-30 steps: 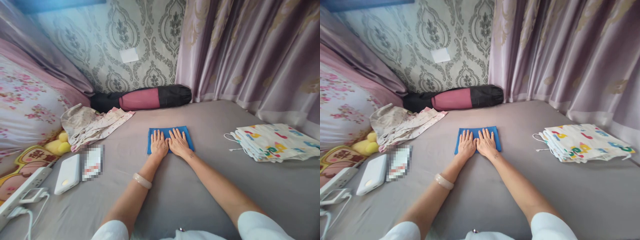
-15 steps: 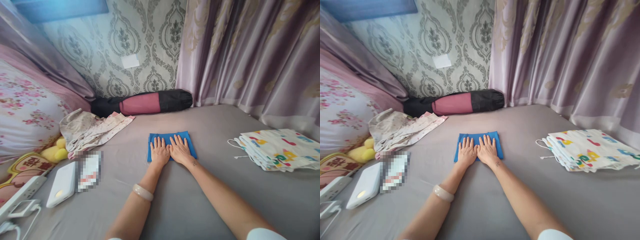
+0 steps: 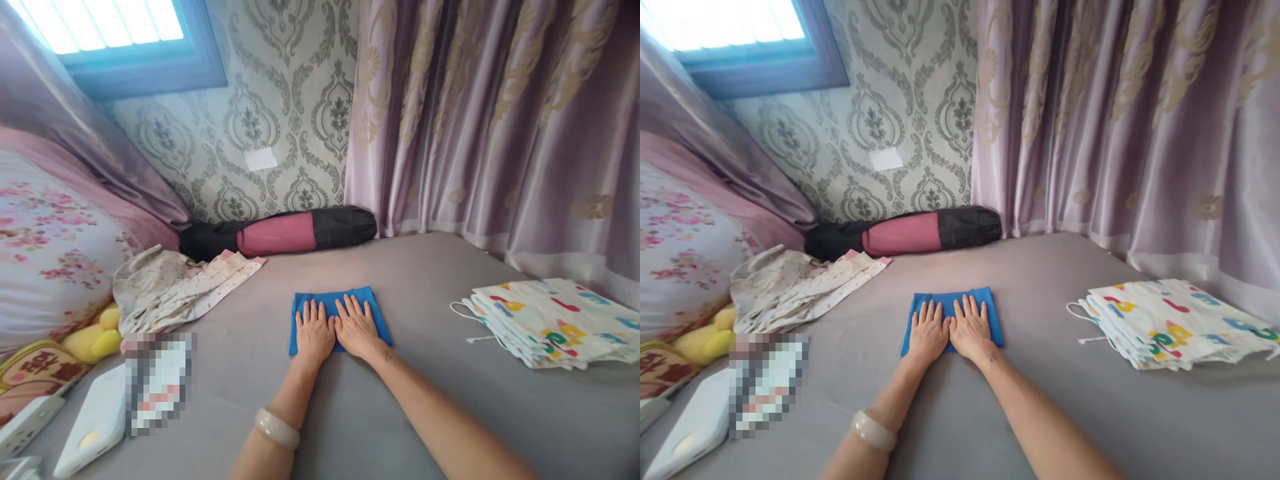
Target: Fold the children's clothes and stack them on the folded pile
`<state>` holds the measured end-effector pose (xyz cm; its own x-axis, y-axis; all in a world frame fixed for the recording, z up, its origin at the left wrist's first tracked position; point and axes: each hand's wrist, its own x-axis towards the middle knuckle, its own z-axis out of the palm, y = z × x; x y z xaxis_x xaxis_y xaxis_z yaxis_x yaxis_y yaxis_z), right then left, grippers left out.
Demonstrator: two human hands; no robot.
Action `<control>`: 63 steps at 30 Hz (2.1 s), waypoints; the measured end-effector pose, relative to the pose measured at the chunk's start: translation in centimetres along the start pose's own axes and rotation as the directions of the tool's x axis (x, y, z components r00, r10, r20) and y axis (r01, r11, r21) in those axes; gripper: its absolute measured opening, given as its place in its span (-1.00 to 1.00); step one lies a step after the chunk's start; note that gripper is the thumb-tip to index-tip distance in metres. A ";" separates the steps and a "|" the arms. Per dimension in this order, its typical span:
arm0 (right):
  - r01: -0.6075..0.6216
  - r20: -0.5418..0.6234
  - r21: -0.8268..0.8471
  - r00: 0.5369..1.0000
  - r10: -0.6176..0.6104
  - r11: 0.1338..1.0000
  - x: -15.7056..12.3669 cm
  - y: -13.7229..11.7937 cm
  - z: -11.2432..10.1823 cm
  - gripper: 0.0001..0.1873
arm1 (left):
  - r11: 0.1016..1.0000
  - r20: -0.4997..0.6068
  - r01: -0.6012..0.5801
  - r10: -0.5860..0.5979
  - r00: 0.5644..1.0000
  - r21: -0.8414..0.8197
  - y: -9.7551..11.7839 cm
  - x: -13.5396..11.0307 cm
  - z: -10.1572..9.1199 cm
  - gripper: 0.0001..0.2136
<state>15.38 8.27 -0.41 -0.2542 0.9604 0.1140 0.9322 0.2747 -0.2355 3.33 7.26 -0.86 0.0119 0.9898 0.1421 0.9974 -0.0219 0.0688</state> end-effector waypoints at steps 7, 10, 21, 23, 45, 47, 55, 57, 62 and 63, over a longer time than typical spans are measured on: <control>0.006 -0.007 0.006 1.000 -0.006 1.000 0.2 0.5 0.3 -0.41 | 0.999 -0.046 0.011 -0.014 0.999 -0.046 0.1 0.0 0.5 -0.48; 0.015 -0.023 0.002 1.000 -0.015 1.000 0.2 0.6 0.5 -0.41 | 0.999 -0.066 0.003 -0.006 0.998 -0.053 -0.1 -0.1 0.9 -0.49; -0.005 -0.049 0.063 0.999 0.008 0.998 -0.1 0.1 0.2 -0.42 | 0.997 -0.118 -0.077 0.079 0.990 0.023 -1.7 -0.4 1.2 -0.56; -0.009 -0.031 0.085 0.999 0.011 0.996 -0.2 0.1 -0.1 -0.41 | 0.996 -0.114 -0.078 0.082 0.990 0.042 -1.6 -0.5 1.0 -0.56; -0.023 0.027 0.141 0.999 0.019 0.990 0.2 0.3 -0.2 -0.40 | 0.989 0.029 -0.110 0.108 0.994 0.101 -0.4 -1.2 -0.4 -0.52; -0.019 0.038 0.139 0.999 0.014 0.990 0.3 0.3 -0.1 -0.39 | 0.989 0.039 -0.101 0.097 0.995 0.110 -0.3 -1.2 -0.5 -0.52; -0.034 0.053 0.183 0.998 0.024 0.983 0.5 0.6 -0.4 -0.40 | 0.989 0.070 -0.077 0.069 0.995 0.123 0.4 -1.4 -0.5 -0.50; -0.029 0.054 0.183 0.998 0.019 0.983 0.4 0.6 -0.4 -0.40 | 0.989 0.072 -0.086 0.077 0.994 0.124 0.4 -1.4 -0.2 -0.50; -0.013 0.054 0.165 0.999 0.004 0.986 0.4 0.8 -0.4 -0.40 | 0.991 0.087 -0.097 0.089 0.992 0.095 0.7 -1.4 -0.1 -0.49; -0.011 0.053 0.155 0.999 0.003 0.988 0.4 0.8 -0.4 -0.40 | 0.991 0.097 -0.097 0.088 0.991 0.092 0.8 -1.3 -0.2 -0.49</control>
<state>16.10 8.87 -0.15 -0.2648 0.9623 0.0615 0.8839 0.2677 -0.3834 4.06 5.90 -0.81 0.1066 0.9930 0.0507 0.9938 -0.1049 -0.0360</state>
